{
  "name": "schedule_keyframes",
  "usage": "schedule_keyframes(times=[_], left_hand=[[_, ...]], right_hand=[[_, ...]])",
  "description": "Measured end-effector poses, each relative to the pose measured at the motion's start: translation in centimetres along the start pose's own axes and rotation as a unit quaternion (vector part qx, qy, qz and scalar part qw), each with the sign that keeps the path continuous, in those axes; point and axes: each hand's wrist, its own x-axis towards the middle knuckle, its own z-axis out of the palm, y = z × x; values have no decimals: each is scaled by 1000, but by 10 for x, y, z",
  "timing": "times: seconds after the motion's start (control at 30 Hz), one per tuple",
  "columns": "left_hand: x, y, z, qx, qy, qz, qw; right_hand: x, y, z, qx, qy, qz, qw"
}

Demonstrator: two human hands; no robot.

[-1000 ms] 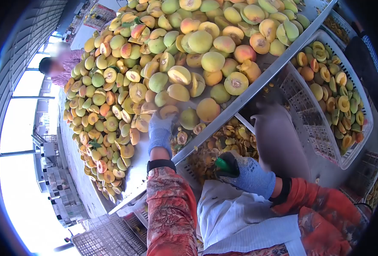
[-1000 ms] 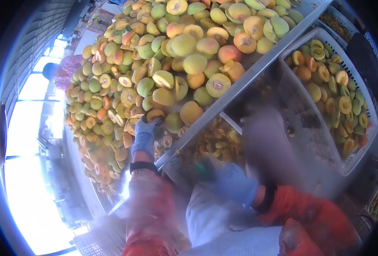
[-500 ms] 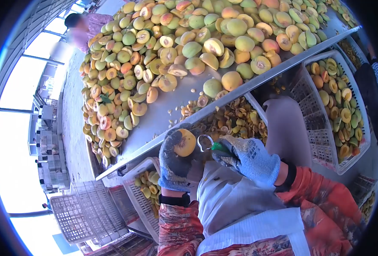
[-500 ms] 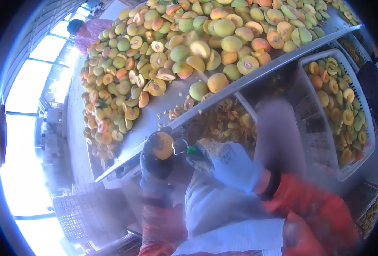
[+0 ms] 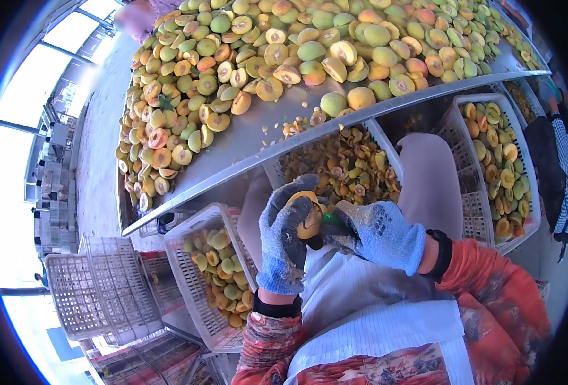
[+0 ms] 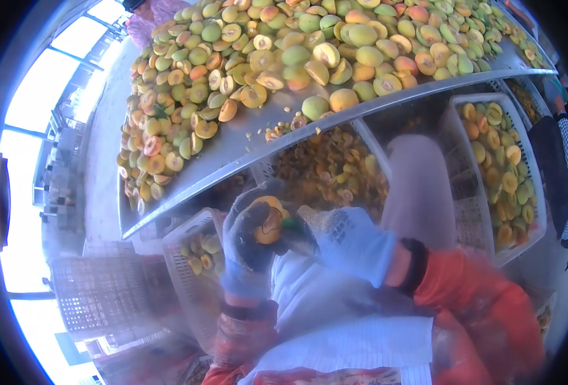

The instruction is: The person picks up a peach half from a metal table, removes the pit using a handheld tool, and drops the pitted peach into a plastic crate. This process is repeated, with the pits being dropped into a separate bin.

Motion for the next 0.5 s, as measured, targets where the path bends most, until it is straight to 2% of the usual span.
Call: schedule_keyframes(times=[0.07,0.13,0.17,0.2,0.23,0.3,0.33,0.37,0.4,0.47,0.5], left_hand=[[-4,-4,-2,8,6,-10,1000],[-6,-17,-7,12,0,75,997],[-7,-20,-6,11,-1,69,998],[-8,-20,-4,20,28,67,997],[-8,-19,-3,30,56,66,996],[0,-31,-11,17,77,76,994],[5,-32,-12,30,102,85,991],[8,-33,-11,44,127,92,987],[9,-31,-10,44,125,91,987],[10,-26,-7,32,163,8,986],[10,-26,-7,32,160,7,987]], right_hand=[[-5,0,7,48,-13,8,999],[-9,2,16,96,-29,22,995],[-6,3,20,175,-52,22,983],[-3,4,21,252,-73,19,965],[1,3,19,252,-73,19,965],[6,0,13,162,-123,61,977],[6,1,15,161,-123,60,977],[4,3,21,11,-29,13,999],[1,5,27,-139,65,-35,988],[-1,7,38,-155,64,-40,985],[-1,8,40,-171,62,-47,982]])
